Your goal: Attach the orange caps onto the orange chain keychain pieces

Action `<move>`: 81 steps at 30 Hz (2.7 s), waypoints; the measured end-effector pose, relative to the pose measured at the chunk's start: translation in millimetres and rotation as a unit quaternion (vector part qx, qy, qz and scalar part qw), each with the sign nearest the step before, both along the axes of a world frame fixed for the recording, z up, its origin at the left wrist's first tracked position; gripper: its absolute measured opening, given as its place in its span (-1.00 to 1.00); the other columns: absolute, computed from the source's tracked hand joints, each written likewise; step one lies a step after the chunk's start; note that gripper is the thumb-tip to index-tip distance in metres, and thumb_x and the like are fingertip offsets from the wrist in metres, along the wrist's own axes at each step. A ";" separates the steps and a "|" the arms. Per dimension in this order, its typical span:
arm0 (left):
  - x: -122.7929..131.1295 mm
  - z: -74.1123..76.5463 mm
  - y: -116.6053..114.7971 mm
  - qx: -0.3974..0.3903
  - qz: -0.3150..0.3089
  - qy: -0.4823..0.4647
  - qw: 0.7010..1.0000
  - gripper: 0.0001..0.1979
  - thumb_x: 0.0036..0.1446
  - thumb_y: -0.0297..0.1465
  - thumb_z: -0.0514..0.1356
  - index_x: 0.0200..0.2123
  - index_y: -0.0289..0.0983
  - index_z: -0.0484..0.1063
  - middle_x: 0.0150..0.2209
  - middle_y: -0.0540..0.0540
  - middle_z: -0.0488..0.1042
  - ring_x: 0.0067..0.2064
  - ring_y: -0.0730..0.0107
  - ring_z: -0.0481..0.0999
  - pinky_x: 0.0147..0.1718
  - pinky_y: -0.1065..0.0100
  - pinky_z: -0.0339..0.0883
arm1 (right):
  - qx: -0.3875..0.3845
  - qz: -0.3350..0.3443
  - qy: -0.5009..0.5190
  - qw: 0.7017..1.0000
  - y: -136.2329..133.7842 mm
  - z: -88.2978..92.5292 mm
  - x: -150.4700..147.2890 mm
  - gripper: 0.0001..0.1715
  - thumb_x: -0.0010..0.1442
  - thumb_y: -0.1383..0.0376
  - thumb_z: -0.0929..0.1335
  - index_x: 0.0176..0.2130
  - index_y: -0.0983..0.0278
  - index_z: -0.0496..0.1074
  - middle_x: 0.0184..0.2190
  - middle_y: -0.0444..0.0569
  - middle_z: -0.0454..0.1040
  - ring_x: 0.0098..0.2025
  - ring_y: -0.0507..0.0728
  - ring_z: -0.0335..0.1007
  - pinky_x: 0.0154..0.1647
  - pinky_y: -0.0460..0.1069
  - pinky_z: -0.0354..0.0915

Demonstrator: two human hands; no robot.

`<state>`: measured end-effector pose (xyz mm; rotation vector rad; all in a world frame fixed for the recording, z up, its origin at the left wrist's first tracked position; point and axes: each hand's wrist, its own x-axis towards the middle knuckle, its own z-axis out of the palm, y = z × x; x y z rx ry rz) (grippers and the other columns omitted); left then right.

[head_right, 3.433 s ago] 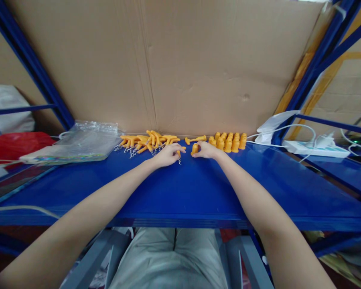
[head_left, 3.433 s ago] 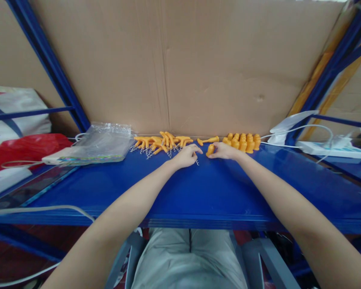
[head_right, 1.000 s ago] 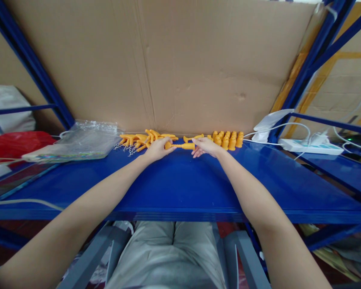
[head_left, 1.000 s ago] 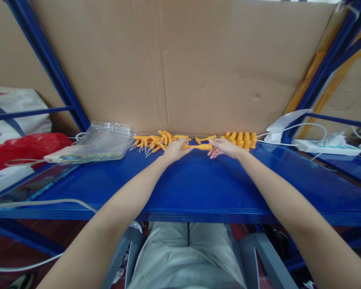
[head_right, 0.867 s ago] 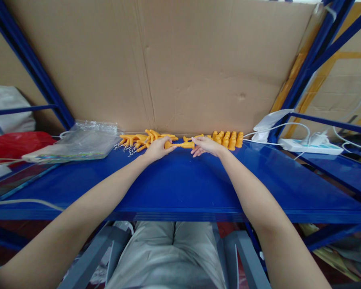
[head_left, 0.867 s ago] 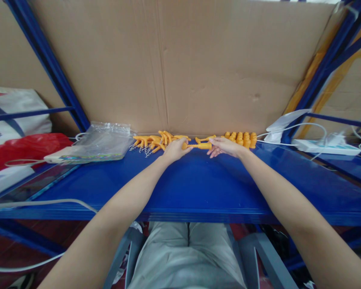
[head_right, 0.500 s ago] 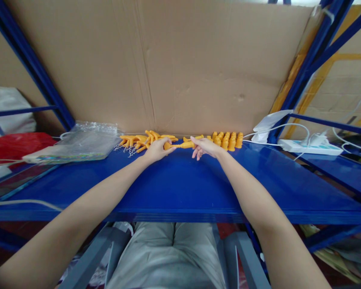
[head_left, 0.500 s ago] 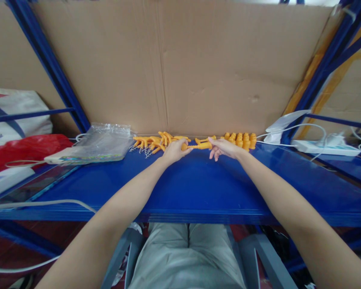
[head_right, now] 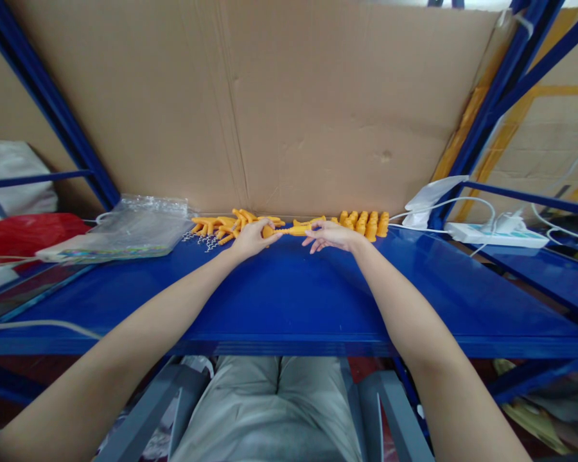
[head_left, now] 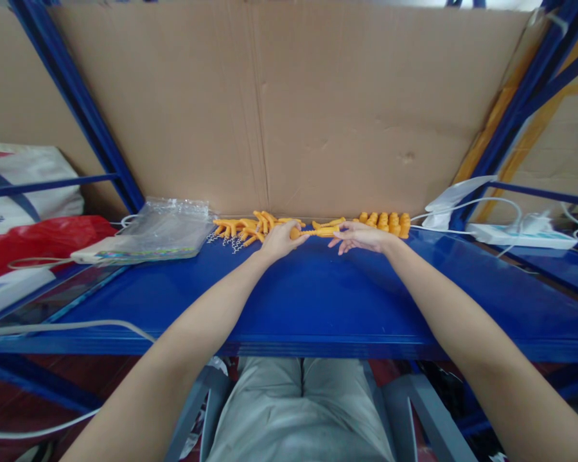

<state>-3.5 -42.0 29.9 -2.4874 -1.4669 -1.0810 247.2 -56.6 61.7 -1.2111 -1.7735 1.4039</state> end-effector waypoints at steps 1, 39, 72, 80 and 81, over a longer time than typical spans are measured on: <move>0.3 0.2 -0.8 0.002 -0.001 0.001 1.000 -0.77 0.18 -0.24 0.27 -0.19 -0.25 0.41 -0.23 -0.11 0.60 -0.17 0.20 0.58 -0.19 0.26 0.38 | 0.004 -0.002 0.000 1.000 0.5 -0.5 -0.5 -0.78 0.35 0.19 0.35 -0.10 0.29 0.37 -0.29 0.05 0.63 -0.48 0.01 0.50 -0.39 -0.11 0.42; 0.5 -4.1 3.9 0.053 -0.016 -0.003 0.998 -0.74 0.14 -0.19 0.30 -0.22 -0.23 0.43 -0.27 -0.10 0.61 -0.23 0.22 0.59 -0.28 0.30 0.36 | 0.003 0.045 0.000 0.999 8.2 -3.4 6.0 -0.64 0.32 0.04 0.36 -0.23 0.31 0.40 -0.45 0.04 0.61 -0.57 0.01 0.46 -0.55 -0.13 0.36; 3.1 2.3 -3.8 0.027 0.000 0.005 1.000 -0.77 0.15 -0.23 0.30 -0.20 -0.23 0.45 -0.19 -0.13 0.62 -0.16 0.16 0.61 -0.22 0.28 0.39 | 0.016 -0.007 0.008 1.000 5.6 -2.4 2.1 -0.65 0.31 0.06 0.37 -0.20 0.32 0.46 -0.33 0.06 0.63 -0.45 0.02 0.52 -0.51 -0.15 0.37; 2.5 1.9 -3.0 0.010 0.011 0.019 1.000 -0.75 0.17 -0.20 0.28 -0.16 -0.22 0.44 -0.21 -0.13 0.61 -0.16 0.14 0.60 -0.20 0.25 0.40 | 0.033 -0.011 0.020 0.999 7.2 -4.0 0.4 -0.80 0.22 0.26 0.46 -0.18 0.29 0.47 -0.21 0.04 0.61 -0.40 0.00 0.52 -0.45 -0.16 0.39; 2.7 1.9 -3.3 0.007 0.012 0.017 1.000 -0.74 0.18 -0.20 0.27 -0.14 -0.21 0.43 -0.21 -0.13 0.61 -0.15 0.14 0.60 -0.19 0.24 0.40 | 0.038 -0.019 0.029 0.999 7.6 -3.7 0.0 -0.83 0.21 0.28 0.46 -0.20 0.29 0.46 -0.24 0.04 0.61 -0.41 0.00 0.51 -0.45 -0.16 0.39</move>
